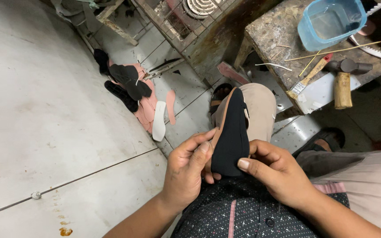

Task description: The person sits at a workshop bench holding a black fabric shoe upper over a sole and uses a long wooden stick tool to press and tuck the upper material along the sole edge, working around the shoe by hand and smoothing the fabric into place.

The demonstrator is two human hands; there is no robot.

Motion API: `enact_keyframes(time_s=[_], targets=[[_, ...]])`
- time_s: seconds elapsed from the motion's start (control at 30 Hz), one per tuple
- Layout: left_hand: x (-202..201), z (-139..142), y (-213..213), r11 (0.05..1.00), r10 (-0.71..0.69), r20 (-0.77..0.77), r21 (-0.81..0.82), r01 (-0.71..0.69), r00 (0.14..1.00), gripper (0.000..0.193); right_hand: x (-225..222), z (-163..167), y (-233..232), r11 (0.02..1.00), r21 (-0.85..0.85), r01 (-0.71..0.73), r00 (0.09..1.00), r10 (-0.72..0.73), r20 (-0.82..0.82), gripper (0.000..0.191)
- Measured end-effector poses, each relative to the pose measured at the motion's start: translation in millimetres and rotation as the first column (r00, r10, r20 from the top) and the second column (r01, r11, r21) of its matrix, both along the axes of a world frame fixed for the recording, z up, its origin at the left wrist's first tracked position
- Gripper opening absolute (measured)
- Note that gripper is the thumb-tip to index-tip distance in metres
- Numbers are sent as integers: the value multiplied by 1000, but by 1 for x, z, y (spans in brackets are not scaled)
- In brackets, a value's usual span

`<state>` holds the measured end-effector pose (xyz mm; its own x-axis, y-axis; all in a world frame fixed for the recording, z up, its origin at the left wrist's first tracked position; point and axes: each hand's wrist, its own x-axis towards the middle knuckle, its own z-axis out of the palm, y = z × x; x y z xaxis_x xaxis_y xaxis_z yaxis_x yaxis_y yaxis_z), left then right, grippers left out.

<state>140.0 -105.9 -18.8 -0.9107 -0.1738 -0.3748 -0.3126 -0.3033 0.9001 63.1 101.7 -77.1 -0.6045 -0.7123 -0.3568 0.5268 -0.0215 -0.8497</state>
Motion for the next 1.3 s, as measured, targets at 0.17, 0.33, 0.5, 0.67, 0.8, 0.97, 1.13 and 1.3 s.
enact_keyframes(time_s=[0.17, 0.33, 0.5, 0.67, 0.8, 0.97, 1.13, 1.3], targets=[[-7, 10, 6, 993, -31, 9, -115, 32, 999, 42, -1, -3, 5, 999, -16, 40, 997, -39, 71, 18], [-11, 36, 6, 977, -138, -41, -167, 129, 990, 50, 7, 4, 8, 975, -145, 170, 965, -135, 226, 16], [-7, 46, 2, 987, -113, 34, -110, 116, 993, 51, 13, 14, 11, 985, -155, 80, 980, -49, 195, 14], [-5, 39, 1, 987, -67, -17, -148, 63, 998, 50, 8, 16, 5, 996, -86, 36, 990, -24, 135, 18], [-11, 38, 3, 981, -64, -7, -181, 62, 998, 49, 7, 16, 3, 994, -82, 79, 981, -62, 185, 21], [-17, 42, 9, 954, -132, 10, -269, 130, 991, 44, 7, 16, 12, 981, -101, 166, 964, -140, 226, 45], [-26, 51, 15, 915, -203, -129, -377, 141, 971, 35, 8, 32, 21, 968, -39, 249, 922, -250, -297, 63], [-34, 92, 10, 806, -350, -130, -545, 228, 928, 29, -3, 63, 35, 996, 23, 85, 503, -23, -864, 67]])
